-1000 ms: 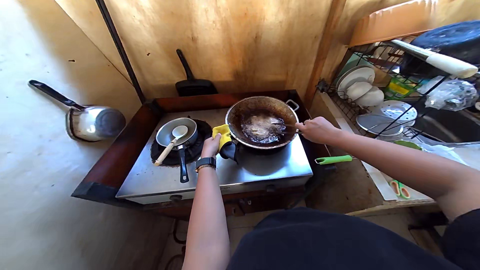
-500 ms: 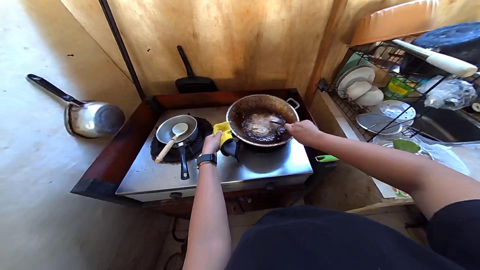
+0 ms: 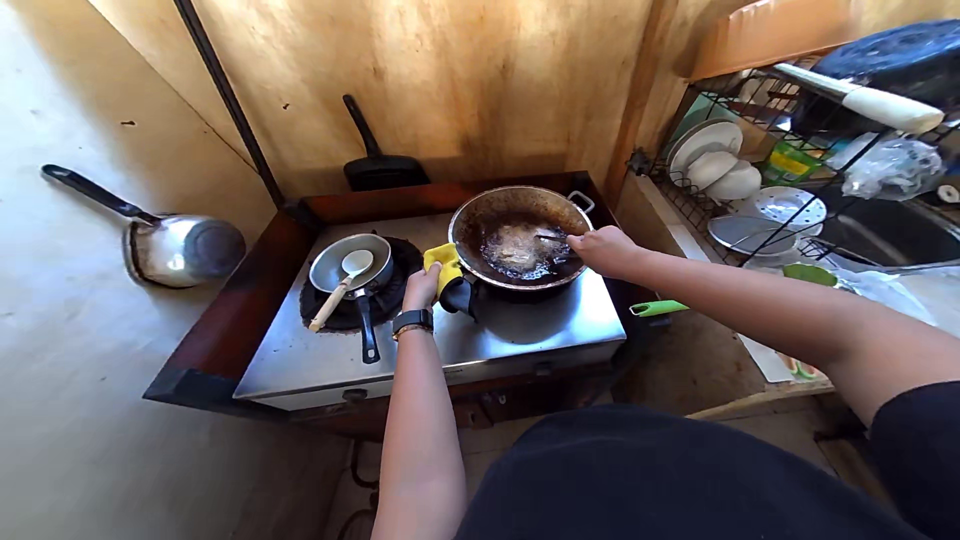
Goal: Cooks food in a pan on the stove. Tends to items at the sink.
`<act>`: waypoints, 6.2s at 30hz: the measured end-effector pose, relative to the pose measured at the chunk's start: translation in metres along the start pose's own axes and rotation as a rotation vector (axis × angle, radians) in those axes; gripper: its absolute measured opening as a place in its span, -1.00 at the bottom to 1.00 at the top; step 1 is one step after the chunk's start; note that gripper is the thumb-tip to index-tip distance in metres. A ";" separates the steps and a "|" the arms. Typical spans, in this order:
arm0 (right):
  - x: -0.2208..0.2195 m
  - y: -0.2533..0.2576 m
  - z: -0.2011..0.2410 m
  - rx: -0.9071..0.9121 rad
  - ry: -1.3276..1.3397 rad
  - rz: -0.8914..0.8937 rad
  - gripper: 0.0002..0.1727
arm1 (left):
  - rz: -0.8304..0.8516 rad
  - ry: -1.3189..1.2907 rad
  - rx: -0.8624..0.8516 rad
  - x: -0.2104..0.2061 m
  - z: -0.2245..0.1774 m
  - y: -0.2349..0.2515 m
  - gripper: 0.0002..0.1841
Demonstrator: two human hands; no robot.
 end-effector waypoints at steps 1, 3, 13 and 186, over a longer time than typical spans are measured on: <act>0.002 -0.002 -0.005 -0.013 -0.001 -0.008 -0.71 | -0.001 -0.005 0.001 0.000 -0.001 0.000 -0.47; 0.010 -0.009 -0.021 -0.053 0.018 -0.020 -0.67 | -0.001 -0.017 0.010 0.000 -0.001 -0.001 -0.47; -0.008 0.020 -0.141 -0.226 0.293 0.115 -0.44 | -0.008 -0.031 0.032 -0.001 -0.004 -0.007 -0.47; -0.034 -0.002 -0.038 0.082 -0.116 0.019 -0.57 | 0.045 0.012 0.065 0.000 0.001 0.002 -0.42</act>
Point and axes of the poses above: each hand's wrist, its own y-axis towards the middle knuckle, its own x-axis out of the back of the hand, z = x × y, the point moved 10 cm from there along y, towards the middle knuckle, and after that the axes turned 13 degrees about -y, right-handed, at the moved point
